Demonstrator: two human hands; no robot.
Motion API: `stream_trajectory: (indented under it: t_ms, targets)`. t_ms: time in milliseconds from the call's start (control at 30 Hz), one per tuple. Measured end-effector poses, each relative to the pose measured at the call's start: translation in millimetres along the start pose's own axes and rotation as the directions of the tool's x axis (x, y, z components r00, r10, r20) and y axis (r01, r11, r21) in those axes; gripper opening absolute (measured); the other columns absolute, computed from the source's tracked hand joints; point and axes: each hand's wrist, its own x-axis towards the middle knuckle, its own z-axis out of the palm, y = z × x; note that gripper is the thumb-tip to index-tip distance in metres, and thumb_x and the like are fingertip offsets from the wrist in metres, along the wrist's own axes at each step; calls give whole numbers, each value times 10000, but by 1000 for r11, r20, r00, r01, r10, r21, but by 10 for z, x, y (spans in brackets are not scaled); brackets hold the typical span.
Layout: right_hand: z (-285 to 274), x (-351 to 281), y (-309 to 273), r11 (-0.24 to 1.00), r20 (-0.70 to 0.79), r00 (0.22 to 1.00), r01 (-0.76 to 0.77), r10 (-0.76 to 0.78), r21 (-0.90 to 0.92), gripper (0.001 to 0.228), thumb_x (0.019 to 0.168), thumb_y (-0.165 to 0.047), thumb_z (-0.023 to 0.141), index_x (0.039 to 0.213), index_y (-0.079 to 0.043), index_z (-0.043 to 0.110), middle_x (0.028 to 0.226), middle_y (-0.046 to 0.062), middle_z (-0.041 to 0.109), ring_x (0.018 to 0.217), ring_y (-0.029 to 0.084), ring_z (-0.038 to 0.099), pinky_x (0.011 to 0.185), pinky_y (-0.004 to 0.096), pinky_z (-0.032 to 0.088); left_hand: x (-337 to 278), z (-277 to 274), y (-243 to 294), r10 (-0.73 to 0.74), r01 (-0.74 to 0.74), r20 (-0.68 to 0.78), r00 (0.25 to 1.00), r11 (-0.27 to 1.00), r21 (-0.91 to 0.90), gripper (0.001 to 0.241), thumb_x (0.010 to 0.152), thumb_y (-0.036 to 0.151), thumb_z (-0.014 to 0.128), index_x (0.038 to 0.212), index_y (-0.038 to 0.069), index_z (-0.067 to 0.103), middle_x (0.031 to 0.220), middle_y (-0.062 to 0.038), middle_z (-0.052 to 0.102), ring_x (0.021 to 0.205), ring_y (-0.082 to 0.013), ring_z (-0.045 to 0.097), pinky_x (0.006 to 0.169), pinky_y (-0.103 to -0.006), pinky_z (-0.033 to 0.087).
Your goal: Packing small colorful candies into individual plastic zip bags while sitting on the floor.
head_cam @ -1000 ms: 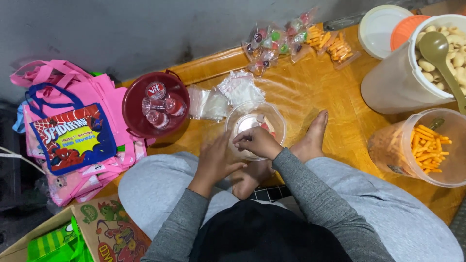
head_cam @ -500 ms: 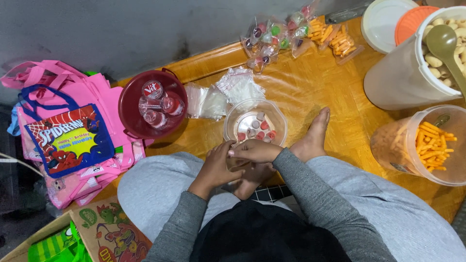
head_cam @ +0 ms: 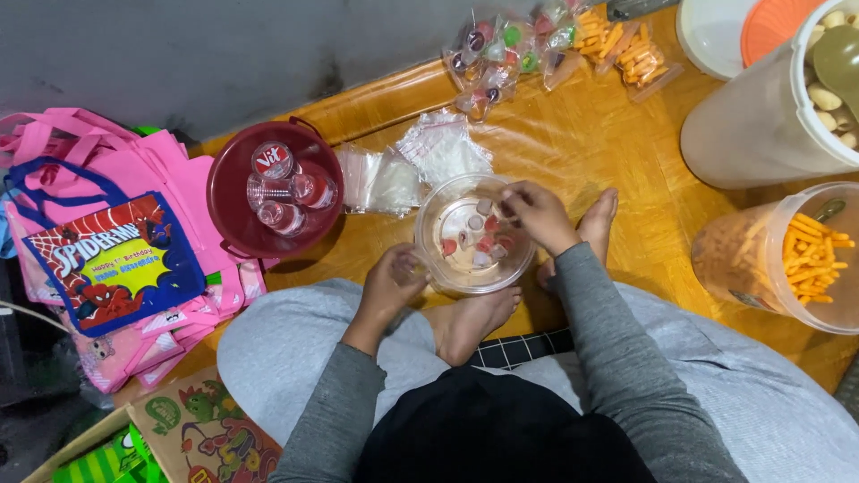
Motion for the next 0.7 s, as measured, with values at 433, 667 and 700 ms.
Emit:
stream_trajectory:
  t_ms: [433, 667, 700]
  targets:
    - [967, -142, 681, 738, 415, 887, 140, 203, -660, 388, 855, -317, 650, 1211, -203, 757, 1123, 132, 765, 1138, 337, 703, 993, 456, 563, 97, 51, 50, -99, 81, -81, 992, 975, -209, 672, 711, 182, 937, 1296, 154, 608, 1036, -54, 710, 1002, -192, 666, 990, -366, 503]
    - [967, -93, 916, 728, 453, 881, 220, 138, -650, 412, 802, -303, 723, 1180, -141, 743, 1074, 156, 764, 1102, 360, 710, 970, 467, 564, 122, 139, -51, -61, 49, -56, 997, 981, -188, 708, 691, 163, 947, 1306, 118, 598, 1046, -90, 698, 1033, -238, 653, 993, -401, 490]
    - [922, -114, 867, 748, 456, 879, 205, 143, -631, 407, 774, -315, 748, 1142, -141, 758, 1043, 140, 772, 1072, 352, 722, 950, 453, 569, 134, 149, -75, -33, 24, -46, 998, 981, -193, 730, 688, 138, 941, 1325, 88, 589, 1031, -103, 686, 1022, -242, 638, 993, -402, 485]
